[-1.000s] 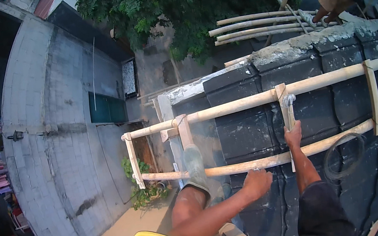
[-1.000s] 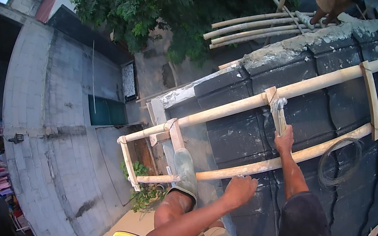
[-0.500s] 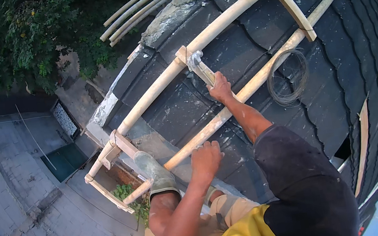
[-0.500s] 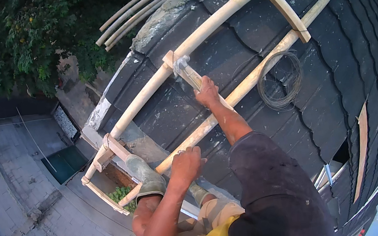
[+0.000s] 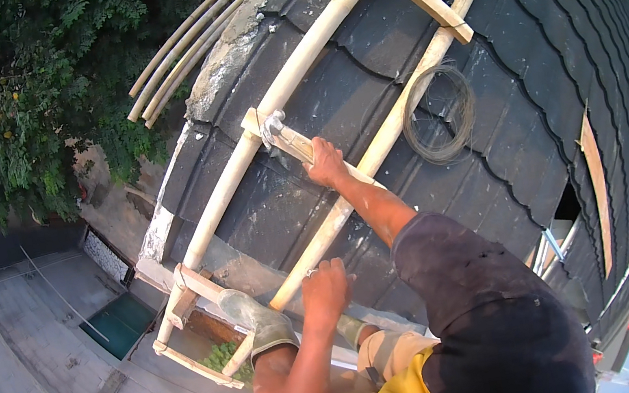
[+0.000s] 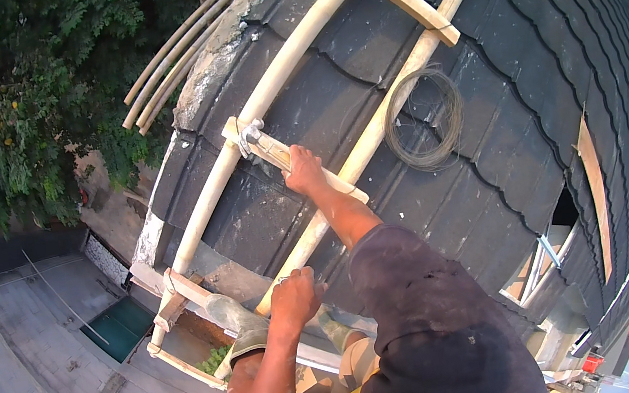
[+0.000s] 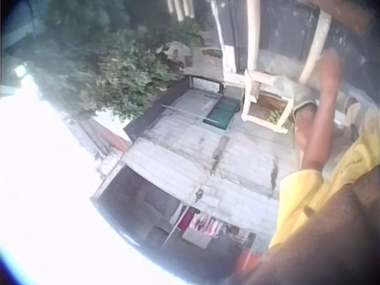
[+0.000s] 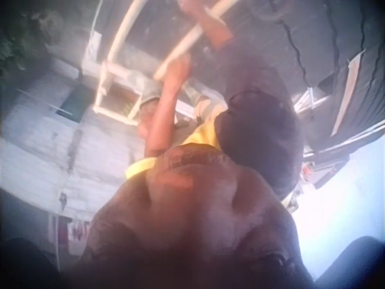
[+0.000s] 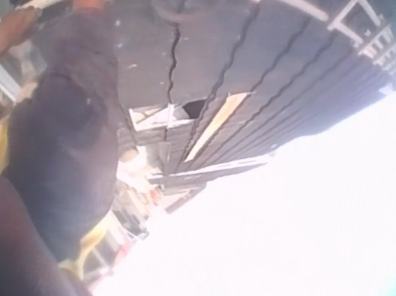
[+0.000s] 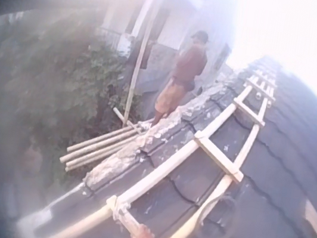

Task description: The person repairs a section of a tiled roof using a hammer to secure wooden supports, handling wire, and receiving a bucket of cement from a co-worker.

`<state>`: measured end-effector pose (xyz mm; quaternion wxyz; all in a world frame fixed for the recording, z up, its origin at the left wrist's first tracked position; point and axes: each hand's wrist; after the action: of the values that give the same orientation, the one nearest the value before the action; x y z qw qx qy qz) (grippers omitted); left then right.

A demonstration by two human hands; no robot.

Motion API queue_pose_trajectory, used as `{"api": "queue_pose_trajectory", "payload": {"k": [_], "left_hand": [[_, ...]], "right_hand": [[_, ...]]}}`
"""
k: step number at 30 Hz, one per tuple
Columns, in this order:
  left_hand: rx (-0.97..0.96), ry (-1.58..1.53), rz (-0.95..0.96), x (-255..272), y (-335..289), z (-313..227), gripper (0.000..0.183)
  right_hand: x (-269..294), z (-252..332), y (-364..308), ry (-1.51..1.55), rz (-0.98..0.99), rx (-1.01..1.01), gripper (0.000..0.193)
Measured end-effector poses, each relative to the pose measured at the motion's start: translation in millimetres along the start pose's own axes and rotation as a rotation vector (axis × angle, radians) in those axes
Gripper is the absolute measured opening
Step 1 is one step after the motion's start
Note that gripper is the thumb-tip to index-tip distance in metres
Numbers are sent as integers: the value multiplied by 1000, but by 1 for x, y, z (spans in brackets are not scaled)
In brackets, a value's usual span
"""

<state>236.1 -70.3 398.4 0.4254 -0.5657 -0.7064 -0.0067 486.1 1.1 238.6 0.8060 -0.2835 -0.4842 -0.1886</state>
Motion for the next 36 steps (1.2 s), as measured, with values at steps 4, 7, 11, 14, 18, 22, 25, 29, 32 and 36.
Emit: {"api": "queue_pose_trajectory", "payload": {"k": [4,7,11,14,18,22,25,29,32,36], "left_hand": [[-3,1,1,1,1,-2,36],[-3,13,-6,0,2,-1,37],[3,47,13,-3,2,-1,35],[16,71,20,-1,1,-1,34],[36,79,17,2,-1,1,36],[-2,100,-19,1,2,3,38],[-2,93,-34,2,6,10,38],[33,66,-60,14,2,7,36],[7,66,-66,9,7,9,37],[-12,56,-149,7,-2,18,37]], "right_hand": [[-1,-4,2,-4,-8,-6,49],[-1,-3,2,-9,-2,-9,50],[5,-2,0,-3,18,-17,51],[5,2,-1,-1,11,-14,50],[0,4,-2,15,29,-25,51],[-2,-10,1,-10,13,-29,53],[-1,-8,-1,-4,18,-39,52],[2,-2,0,-5,26,-27,52],[3,-8,5,1,26,-43,52],[-4,2,7,-18,-29,-4,52]]}}
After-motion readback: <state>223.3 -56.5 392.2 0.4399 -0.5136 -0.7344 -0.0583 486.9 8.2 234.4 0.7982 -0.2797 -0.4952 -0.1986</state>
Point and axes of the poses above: each hand's wrist, its own y-axis towards the middle knuckle, its own x-axis out of the back of the hand, z = x × y, and after that the axes turned 4 degrees about z, right-handed
